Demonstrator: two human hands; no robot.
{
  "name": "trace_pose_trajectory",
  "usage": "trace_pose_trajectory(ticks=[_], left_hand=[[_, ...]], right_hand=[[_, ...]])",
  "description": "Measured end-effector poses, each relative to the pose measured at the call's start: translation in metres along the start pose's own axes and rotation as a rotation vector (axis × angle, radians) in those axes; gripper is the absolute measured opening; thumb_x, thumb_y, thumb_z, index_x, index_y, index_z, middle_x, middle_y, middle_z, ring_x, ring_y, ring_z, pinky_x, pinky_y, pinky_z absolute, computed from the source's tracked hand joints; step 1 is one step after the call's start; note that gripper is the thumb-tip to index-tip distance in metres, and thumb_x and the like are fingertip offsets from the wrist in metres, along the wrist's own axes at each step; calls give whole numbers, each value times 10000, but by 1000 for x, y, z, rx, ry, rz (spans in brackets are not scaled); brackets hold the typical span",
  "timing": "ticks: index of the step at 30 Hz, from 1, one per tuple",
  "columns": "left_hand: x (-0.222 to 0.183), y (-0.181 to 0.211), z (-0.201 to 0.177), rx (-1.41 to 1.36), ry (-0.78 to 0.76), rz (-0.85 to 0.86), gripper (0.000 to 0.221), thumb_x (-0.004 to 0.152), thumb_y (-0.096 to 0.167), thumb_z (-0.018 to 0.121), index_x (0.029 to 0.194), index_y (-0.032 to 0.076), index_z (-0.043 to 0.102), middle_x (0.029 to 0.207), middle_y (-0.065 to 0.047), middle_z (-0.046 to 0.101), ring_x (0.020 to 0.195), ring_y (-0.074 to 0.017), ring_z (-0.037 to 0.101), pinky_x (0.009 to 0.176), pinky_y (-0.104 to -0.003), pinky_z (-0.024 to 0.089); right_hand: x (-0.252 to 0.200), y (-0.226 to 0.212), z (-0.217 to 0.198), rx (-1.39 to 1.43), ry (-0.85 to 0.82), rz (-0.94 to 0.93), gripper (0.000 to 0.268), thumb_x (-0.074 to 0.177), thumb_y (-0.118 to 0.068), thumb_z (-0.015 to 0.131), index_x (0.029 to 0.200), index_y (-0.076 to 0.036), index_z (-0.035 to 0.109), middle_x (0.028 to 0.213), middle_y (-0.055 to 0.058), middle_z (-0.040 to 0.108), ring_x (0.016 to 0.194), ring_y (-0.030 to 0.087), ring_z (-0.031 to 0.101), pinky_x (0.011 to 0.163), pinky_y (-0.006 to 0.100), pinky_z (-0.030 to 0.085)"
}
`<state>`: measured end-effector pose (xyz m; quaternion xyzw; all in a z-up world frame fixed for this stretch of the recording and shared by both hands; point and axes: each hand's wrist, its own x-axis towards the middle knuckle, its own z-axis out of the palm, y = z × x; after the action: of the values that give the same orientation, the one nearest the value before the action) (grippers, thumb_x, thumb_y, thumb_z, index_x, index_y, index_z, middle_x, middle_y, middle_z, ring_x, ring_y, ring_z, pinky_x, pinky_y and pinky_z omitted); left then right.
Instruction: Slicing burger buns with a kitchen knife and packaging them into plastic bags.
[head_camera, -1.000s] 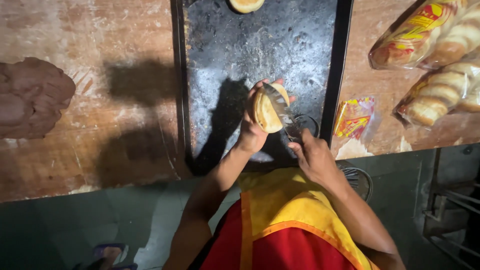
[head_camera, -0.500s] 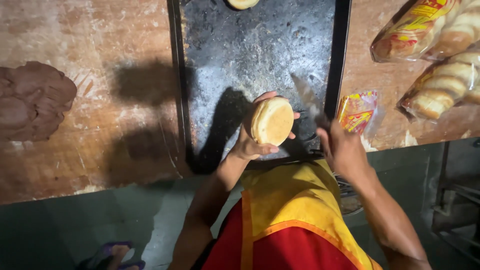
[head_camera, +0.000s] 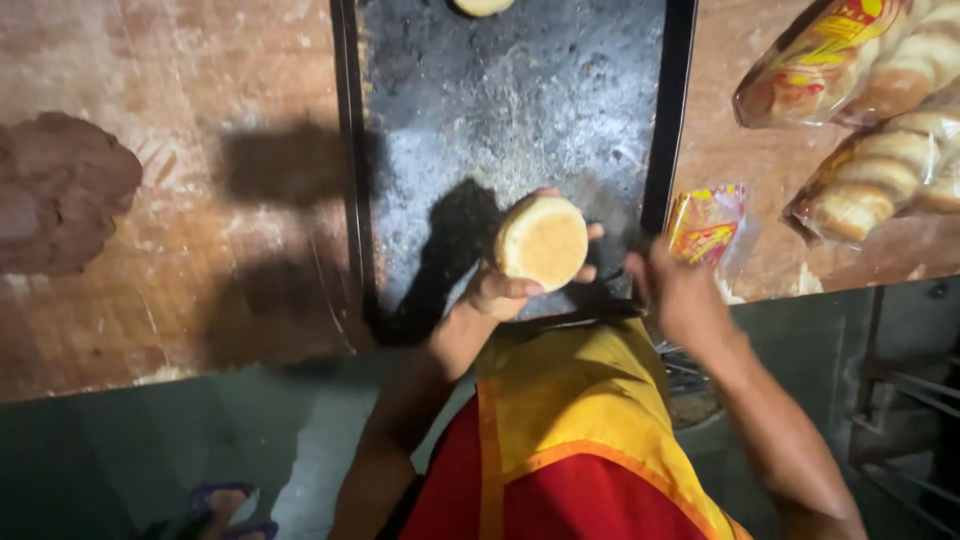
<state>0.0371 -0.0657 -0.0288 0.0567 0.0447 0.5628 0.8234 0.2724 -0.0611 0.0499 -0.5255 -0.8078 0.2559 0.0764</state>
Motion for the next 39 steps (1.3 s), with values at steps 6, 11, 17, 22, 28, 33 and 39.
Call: trace_pose_trajectory(ticks=[6, 11, 17, 22, 28, 33, 39], left_hand=[[6, 0, -8, 30, -93, 38, 1045, 711, 56, 850, 1613, 142, 331, 1530, -122, 511, 1476, -356, 455, 1224, -630, 381], [0, -5, -18, -9, 5, 22, 1077, 691, 88, 861, 1617, 134, 312, 1545, -139, 492, 1481, -362, 469, 1249, -635, 385], [3, -5, -20, 1, -4, 7, 1082, 694, 78, 859, 1619, 133, 299, 1552, -146, 479, 1482, -352, 469, 1270, -645, 367], [0, -9, -26, -23, -46, 29, 1070, 700, 69, 836, 1624, 135, 301, 1561, -133, 486, 1479, -343, 476, 1272, -647, 371], [-4, -8, -26, -31, 42, -4, 1066, 705, 71, 852, 1621, 114, 309, 1535, -147, 497, 1477, -358, 475, 1240, -637, 395], [0, 0, -24, 163, 92, 7, 1049, 692, 80, 890, 1583, 82, 337, 1432, -161, 546, 1394, -384, 523, 1072, -579, 493], [-2, 9, -22, 1370, 331, 262, 1028, 672, 171, 973, 1520, 71, 401, 1411, -137, 563, 1325, -259, 567, 1140, -382, 470]], right_hand=[[-12, -21, 1, -69, -114, -103, 301, 923, -262, 726, 834, -37, 549, 584, 218, 565, 525, 454, 592, 494, 533, 464], [-11, 4, 8, -27, -23, 114, 265, 1010, -194, 678, 895, -18, 515, 665, 236, 570, 616, 460, 603, 515, 515, 446], [-7, 4, 13, -103, -129, 126, 298, 1009, -269, 659, 895, -26, 530, 611, 221, 595, 551, 430, 623, 496, 516, 468], [-23, -10, 18, 16, 8, -89, 285, 976, -290, 640, 860, -54, 532, 630, 230, 596, 575, 446, 624, 492, 516, 473], [-12, 11, 18, -108, -56, 259, 320, 1045, -248, 645, 874, -5, 527, 611, 255, 597, 566, 463, 617, 472, 530, 443], [2, 54, 23, 25, -109, 354, 310, 1065, -230, 619, 860, -18, 523, 634, 238, 599, 572, 404, 652, 490, 492, 467], [-18, -11, 5, -154, -103, 55, 321, 967, -262, 704, 832, -17, 547, 624, 207, 610, 563, 435, 613, 485, 516, 453]])
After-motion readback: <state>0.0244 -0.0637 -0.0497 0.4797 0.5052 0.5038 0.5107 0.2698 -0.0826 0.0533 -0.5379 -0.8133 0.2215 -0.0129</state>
